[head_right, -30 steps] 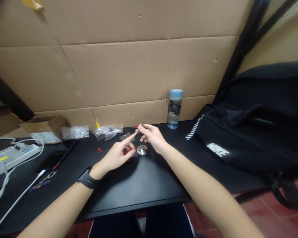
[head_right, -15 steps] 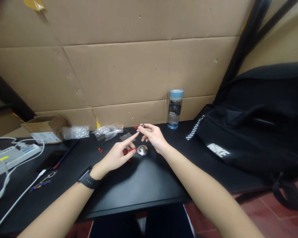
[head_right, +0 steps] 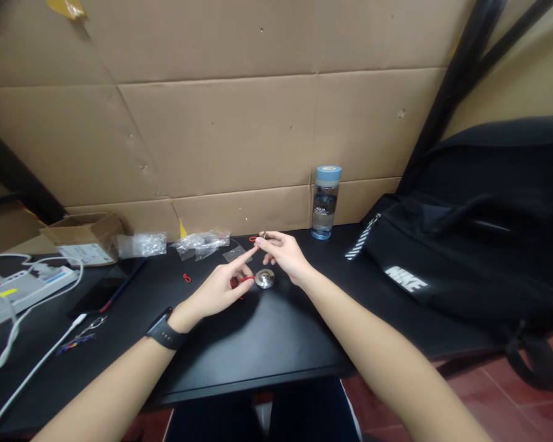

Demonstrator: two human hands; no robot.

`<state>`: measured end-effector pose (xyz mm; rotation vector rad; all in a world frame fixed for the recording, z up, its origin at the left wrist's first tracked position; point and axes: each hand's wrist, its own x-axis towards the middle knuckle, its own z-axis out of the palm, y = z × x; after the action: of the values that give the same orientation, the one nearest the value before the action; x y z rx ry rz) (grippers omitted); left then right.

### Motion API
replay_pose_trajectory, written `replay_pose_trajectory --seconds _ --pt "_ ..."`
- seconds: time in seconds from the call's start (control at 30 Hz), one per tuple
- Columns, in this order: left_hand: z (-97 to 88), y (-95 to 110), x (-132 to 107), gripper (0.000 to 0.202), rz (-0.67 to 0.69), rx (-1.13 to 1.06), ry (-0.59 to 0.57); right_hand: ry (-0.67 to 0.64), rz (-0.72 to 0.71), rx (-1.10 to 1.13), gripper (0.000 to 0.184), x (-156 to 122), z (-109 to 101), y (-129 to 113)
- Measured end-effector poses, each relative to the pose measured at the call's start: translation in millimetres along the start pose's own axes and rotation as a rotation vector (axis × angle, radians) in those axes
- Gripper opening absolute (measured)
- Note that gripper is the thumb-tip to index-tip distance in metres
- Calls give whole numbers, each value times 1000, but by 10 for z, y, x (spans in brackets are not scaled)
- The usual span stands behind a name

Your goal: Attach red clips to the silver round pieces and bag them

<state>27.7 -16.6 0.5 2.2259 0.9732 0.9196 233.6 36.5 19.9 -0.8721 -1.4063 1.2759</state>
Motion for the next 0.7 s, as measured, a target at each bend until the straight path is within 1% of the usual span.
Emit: replay_pose_trajectory --seconds 0.3,0.57,0.7 --pt "-19 16 2 73 -7 3 -5 -15 -12 -1 45 -6 0 -4" --pt "-33 27 3 71 5 40 -22 -25 -11 -1 47 16 -17 77" --pt "-27 15 7 70 1 56 -17 -27 -10 -6 47 14 -17 77"
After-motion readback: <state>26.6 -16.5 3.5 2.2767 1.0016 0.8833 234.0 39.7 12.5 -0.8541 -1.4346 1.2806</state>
